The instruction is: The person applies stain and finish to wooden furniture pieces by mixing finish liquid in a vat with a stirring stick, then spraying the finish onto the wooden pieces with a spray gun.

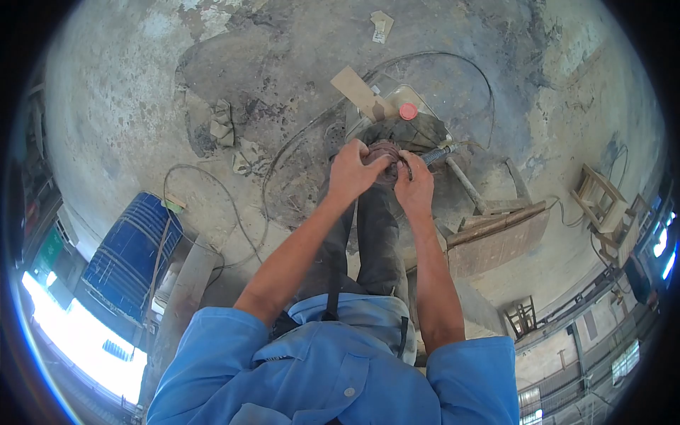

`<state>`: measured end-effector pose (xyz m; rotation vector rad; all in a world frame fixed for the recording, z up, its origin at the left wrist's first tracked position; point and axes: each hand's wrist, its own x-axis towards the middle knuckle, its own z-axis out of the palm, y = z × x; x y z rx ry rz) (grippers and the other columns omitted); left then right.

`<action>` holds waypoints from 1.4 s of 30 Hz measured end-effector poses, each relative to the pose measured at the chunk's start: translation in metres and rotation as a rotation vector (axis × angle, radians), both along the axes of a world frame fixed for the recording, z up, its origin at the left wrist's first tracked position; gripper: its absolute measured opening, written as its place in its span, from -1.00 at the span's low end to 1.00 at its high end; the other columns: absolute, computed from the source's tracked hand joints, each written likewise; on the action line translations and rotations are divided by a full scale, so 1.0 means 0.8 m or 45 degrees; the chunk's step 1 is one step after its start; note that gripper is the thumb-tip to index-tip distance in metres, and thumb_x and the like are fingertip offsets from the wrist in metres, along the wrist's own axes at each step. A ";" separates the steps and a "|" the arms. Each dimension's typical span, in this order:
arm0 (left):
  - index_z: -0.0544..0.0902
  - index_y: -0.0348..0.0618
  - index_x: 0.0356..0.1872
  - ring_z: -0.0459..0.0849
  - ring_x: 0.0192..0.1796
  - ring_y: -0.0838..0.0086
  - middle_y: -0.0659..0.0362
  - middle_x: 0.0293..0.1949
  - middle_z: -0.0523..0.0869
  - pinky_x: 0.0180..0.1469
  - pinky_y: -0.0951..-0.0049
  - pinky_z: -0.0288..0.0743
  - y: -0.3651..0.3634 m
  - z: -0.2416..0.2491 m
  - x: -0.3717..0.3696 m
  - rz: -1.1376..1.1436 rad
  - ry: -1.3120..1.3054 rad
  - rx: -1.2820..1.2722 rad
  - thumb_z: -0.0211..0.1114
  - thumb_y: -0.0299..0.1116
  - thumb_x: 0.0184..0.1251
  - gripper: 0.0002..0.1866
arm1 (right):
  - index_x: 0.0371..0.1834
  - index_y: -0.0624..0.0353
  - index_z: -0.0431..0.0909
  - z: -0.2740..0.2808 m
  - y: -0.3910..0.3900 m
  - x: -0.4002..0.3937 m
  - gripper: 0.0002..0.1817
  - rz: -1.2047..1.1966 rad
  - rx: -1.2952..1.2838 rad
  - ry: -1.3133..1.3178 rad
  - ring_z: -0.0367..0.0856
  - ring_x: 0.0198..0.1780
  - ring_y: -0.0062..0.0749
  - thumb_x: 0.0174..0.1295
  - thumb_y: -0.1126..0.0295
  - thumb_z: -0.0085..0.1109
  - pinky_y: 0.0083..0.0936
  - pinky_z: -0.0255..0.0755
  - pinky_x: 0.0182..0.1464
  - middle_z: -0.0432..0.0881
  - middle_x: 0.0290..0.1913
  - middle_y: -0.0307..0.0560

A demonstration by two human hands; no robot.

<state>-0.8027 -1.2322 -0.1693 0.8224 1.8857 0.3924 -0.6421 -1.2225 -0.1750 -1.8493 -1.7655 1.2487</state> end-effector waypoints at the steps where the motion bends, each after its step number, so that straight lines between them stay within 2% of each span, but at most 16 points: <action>1: 0.57 -0.27 -0.30 0.66 -0.15 0.02 -0.10 -0.25 0.67 -0.11 0.15 0.52 0.001 0.004 0.008 0.022 0.040 0.001 0.40 -0.25 0.11 -0.70 | -0.02 0.25 0.60 0.000 -0.003 0.000 -0.73 0.015 0.022 -0.015 0.63 0.02 0.07 0.19 0.53 0.21 -0.23 0.49 0.07 0.66 -0.04 0.16; 6: 0.56 -0.25 -0.34 0.64 -0.18 -0.01 -0.07 -0.27 0.67 -0.14 0.09 0.50 -0.004 -0.011 0.019 0.030 0.081 0.151 0.40 -0.29 0.09 -0.73 | -0.02 0.25 0.59 -0.004 -0.002 0.000 -0.71 0.053 0.036 -0.059 0.64 0.00 0.07 0.16 0.55 0.23 -0.24 0.49 0.06 0.66 -0.06 0.15; 9: 0.58 -0.26 -0.30 0.67 -0.20 0.04 -0.05 -0.27 0.67 -0.13 0.15 0.53 -0.015 -0.025 0.009 -0.016 0.009 0.201 0.38 -0.33 0.12 -0.77 | -0.03 0.25 0.59 -0.008 0.004 -0.001 -0.71 0.014 0.009 -0.049 0.63 -0.01 0.07 0.14 0.54 0.25 -0.25 0.49 0.04 0.66 -0.07 0.14; 12: 0.61 -0.26 -0.21 0.69 -0.19 0.11 -0.05 -0.22 0.68 -0.10 0.22 0.55 -0.023 -0.029 0.003 0.096 -0.175 0.232 0.36 -0.38 0.15 -0.77 | -0.04 0.24 0.60 -0.004 0.002 0.004 -0.70 0.029 0.020 -0.042 0.62 -0.02 0.07 0.13 0.52 0.26 -0.25 0.49 0.02 0.65 -0.07 0.12; 15: 0.58 -0.24 -0.17 0.64 -0.15 0.05 -0.08 -0.21 0.64 -0.08 0.17 0.50 -0.033 -0.023 0.010 0.131 -0.199 0.341 0.34 -0.42 0.14 -0.76 | -0.04 0.22 0.60 0.005 -0.001 0.004 -0.70 0.122 0.125 -0.108 0.59 -0.03 0.06 0.12 0.51 0.27 -0.23 0.48 0.00 0.62 -0.08 0.07; 18: 0.59 -0.27 -0.09 0.63 -0.05 0.07 -0.09 -0.17 0.65 0.01 0.22 0.50 -0.039 -0.020 0.021 0.181 -0.101 0.442 0.32 -0.44 0.16 -0.72 | -0.04 0.19 0.61 0.014 -0.005 -0.005 -0.70 0.146 0.176 -0.187 0.57 -0.02 0.03 0.12 0.51 0.27 -0.21 0.47 -0.01 0.58 -0.08 0.03; 21: 0.59 -0.31 -0.03 0.67 -0.05 0.09 -0.10 -0.11 0.65 0.03 0.27 0.52 -0.045 -0.024 0.027 0.305 -0.146 0.357 0.28 -0.42 0.22 -0.70 | -0.05 0.15 0.62 0.017 0.009 -0.013 -0.72 0.220 0.180 -0.271 0.55 0.00 0.01 0.14 0.48 0.26 -0.19 0.46 0.00 0.57 -0.07 0.00; 24: 0.60 -0.32 0.01 0.71 -0.09 0.20 -0.07 -0.10 0.69 0.00 0.31 0.53 -0.062 -0.040 0.030 0.619 -0.404 0.145 0.24 -0.40 0.28 -0.69 | -0.05 0.12 0.63 0.014 0.034 -0.022 -0.74 0.349 0.112 -0.294 0.55 0.00 0.01 0.17 0.44 0.24 -0.18 0.46 0.01 0.57 -0.06 -0.01; 27: 0.62 -0.30 0.03 0.65 -0.24 0.56 0.13 -0.19 0.70 -0.30 0.52 0.55 -0.063 -0.072 0.022 0.630 -0.415 0.089 0.18 -0.36 0.38 -0.71 | -0.08 0.11 0.65 -0.002 0.055 -0.022 -0.77 0.474 0.018 -0.255 0.56 -0.02 0.03 0.19 0.41 0.21 -0.17 0.46 0.00 0.59 -0.10 0.01; 33: 0.70 -0.29 -0.13 0.63 -0.38 0.54 0.16 -0.33 0.71 -0.35 0.51 0.53 -0.019 -0.090 -0.030 0.135 -0.755 0.013 0.22 -0.39 0.34 -0.79 | -0.17 0.13 0.67 -0.012 0.068 -0.015 -0.83 0.609 -0.050 -0.185 0.58 -0.06 0.06 0.21 0.38 0.18 -0.15 0.46 -0.03 0.62 -0.19 0.08; 36: 0.69 -0.29 -0.17 0.65 -0.34 0.51 0.15 -0.32 0.72 -0.30 0.47 0.53 -0.016 -0.089 -0.031 0.006 -0.760 0.022 0.24 -0.41 0.31 -0.82 | -0.19 0.15 0.67 -0.011 0.069 -0.018 -0.83 0.667 -0.173 -0.199 0.59 -0.08 0.06 0.20 0.37 0.19 -0.13 0.46 -0.04 0.63 -0.19 0.09; 42: 0.68 -0.30 -0.21 0.64 -0.27 0.48 0.13 -0.33 0.72 -0.19 0.42 0.52 -0.015 -0.096 -0.011 0.029 -0.575 0.195 0.26 -0.39 0.31 -0.83 | -0.15 0.20 0.67 -0.011 0.087 -0.008 -0.75 0.719 -0.292 -0.071 0.61 -0.08 0.01 0.16 0.32 0.27 -0.22 0.47 -0.01 0.64 -0.18 0.10</action>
